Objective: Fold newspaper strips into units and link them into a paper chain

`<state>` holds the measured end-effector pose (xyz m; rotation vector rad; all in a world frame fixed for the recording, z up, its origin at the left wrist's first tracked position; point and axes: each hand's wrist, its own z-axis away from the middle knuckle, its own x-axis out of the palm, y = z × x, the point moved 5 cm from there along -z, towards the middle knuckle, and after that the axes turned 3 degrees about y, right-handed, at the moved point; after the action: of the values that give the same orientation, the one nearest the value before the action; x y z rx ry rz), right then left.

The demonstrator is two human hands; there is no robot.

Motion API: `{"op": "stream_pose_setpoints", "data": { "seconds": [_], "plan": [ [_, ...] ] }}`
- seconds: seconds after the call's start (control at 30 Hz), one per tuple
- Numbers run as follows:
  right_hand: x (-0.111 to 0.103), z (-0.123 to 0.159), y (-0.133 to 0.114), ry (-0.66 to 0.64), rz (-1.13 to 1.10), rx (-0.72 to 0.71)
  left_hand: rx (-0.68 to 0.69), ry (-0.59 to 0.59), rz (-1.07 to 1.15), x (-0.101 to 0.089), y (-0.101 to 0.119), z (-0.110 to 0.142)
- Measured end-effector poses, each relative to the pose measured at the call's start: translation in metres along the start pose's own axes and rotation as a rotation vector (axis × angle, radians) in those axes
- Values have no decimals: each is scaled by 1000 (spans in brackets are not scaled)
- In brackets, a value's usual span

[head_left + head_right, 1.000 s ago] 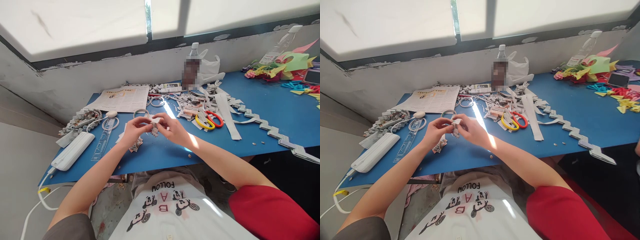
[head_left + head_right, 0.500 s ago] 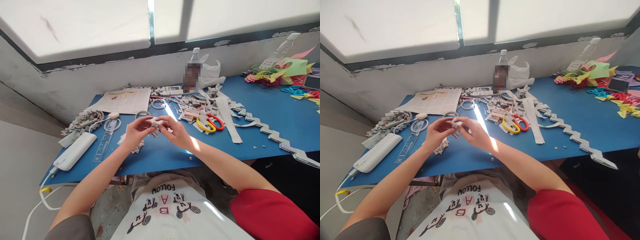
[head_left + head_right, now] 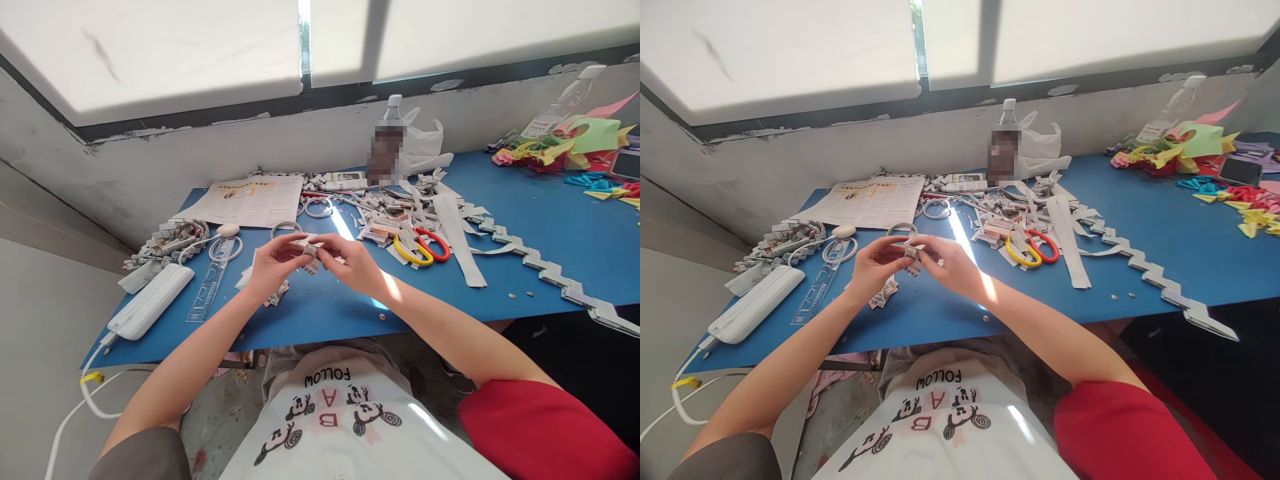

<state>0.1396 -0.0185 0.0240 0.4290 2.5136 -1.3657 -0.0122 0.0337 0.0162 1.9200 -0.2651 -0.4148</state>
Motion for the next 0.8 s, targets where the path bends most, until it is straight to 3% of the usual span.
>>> {"op": "stream_pose_setpoints", "data": {
  "seconds": [0.17,0.3,0.6,0.8],
  "plan": [
    [1,0,7,-9,-153,205,13,30,-19,-1,1,1],
    [6,0,14,1,-300,286,-1,33,-17,-2,-3,0],
    [14,0,26,9,-399,256,-67,-4,-6,0,-2,-2],
    [9,1,21,4,-219,245,-94,-34,-47,1,1,-1]
  ]
}}
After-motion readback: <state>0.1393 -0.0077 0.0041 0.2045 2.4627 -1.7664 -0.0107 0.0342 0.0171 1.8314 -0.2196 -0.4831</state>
